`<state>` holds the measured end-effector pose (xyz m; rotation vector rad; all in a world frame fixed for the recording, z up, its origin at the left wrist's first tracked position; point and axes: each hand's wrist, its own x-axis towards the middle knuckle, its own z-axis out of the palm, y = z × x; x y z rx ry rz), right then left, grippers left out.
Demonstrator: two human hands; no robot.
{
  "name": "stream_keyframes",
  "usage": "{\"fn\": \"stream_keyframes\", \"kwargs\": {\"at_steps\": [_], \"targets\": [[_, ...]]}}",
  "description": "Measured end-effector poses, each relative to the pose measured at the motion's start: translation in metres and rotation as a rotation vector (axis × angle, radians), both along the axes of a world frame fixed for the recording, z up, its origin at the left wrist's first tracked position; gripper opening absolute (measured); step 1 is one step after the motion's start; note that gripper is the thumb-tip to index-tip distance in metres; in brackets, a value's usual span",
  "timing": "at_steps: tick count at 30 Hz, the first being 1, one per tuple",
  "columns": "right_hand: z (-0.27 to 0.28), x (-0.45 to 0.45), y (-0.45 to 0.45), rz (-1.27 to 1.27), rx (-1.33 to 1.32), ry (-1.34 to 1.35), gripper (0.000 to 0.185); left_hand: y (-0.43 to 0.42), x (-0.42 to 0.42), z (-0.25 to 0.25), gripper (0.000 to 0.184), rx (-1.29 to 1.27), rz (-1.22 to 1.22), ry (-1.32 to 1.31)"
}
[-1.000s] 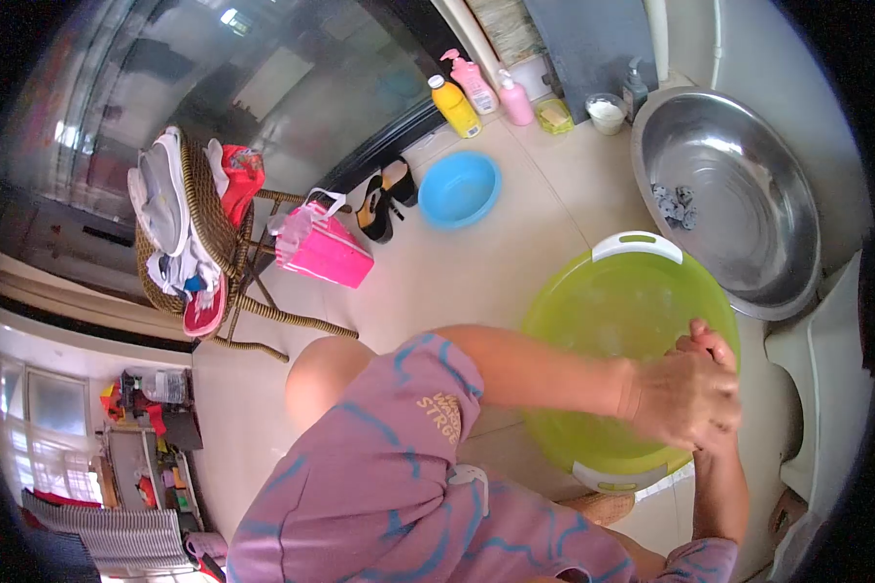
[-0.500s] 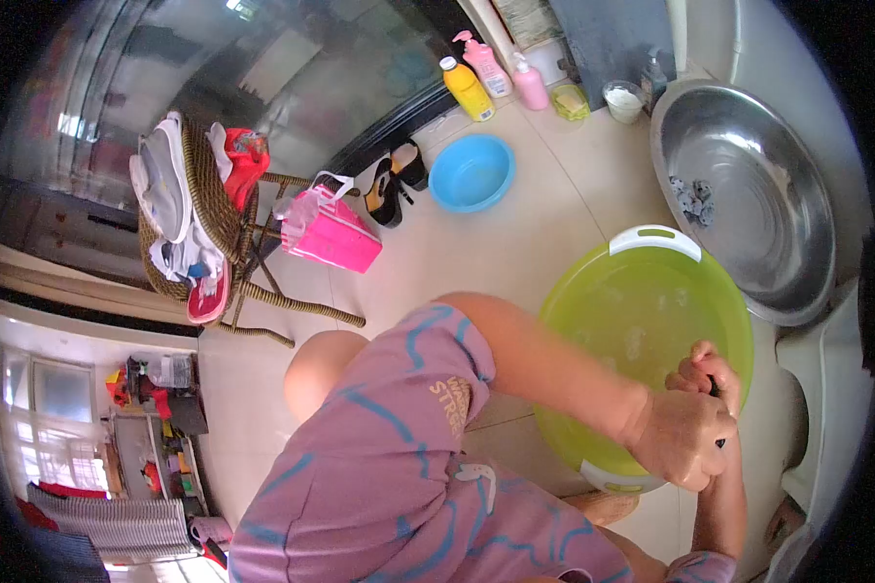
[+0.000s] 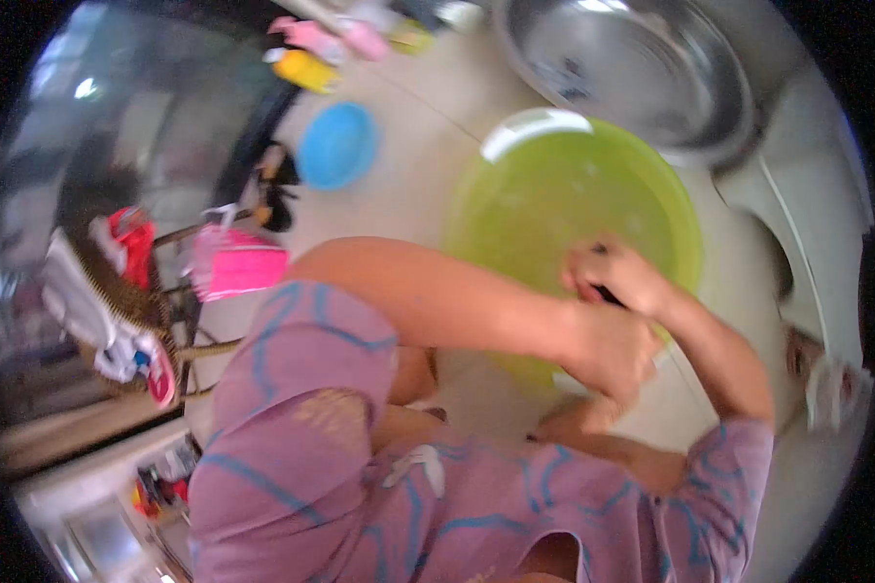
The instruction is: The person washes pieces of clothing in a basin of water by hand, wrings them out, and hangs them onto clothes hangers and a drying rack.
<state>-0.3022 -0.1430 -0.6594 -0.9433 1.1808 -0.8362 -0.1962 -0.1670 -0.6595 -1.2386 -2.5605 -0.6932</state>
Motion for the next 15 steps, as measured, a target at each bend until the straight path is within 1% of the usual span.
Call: {"fn": "stream_keyframes", "kwargs": {"at_steps": [1, 2, 3, 4, 6, 10, 11, 14, 15], "targets": [[0.013, 0.004, -0.003, -0.008, 0.111, 0.030, 0.022, 0.000, 0.001, 0.001, 0.014, -0.057, 0.017, 0.000], [0.006, 0.004, -0.004, 0.037, 0.047, 0.060, 0.023, 0.000, 0.002, 0.003, 0.014, -0.120, 0.051, 0.003], [0.014, 0.011, -0.006, 0.004, 0.145, 0.096, 0.022, -0.001, 0.007, 0.006, 0.014, -0.185, 0.036, -0.039], [0.017, 0.014, -0.009, 0.007, 0.177, 0.123, 0.022, -0.002, 0.008, 0.009, 0.014, -0.266, 0.028, -0.075], [0.022, 0.024, -0.014, 0.049, 0.226, 0.180, 0.022, -0.001, 0.015, 0.012, 0.014, -0.326, 0.047, -0.091], [0.034, 0.030, -0.031, 0.138, 0.174, 0.322, 0.022, -0.005, 0.018, 0.015, 0.013, -0.515, 0.090, -0.075], [0.037, 0.034, -0.036, 0.151, 0.170, 0.358, 0.022, -0.006, 0.021, 0.010, 0.011, -0.495, 0.123, -0.042], [0.047, 0.040, -0.051, 0.207, 0.159, 0.464, 0.022, -0.008, 0.011, 0.007, 0.015, -0.407, 0.126, -0.312], [0.049, 0.043, -0.054, 0.228, 0.160, 0.496, 0.022, -0.015, 0.014, 0.022, 0.012, -0.355, 0.222, -0.421]]}}
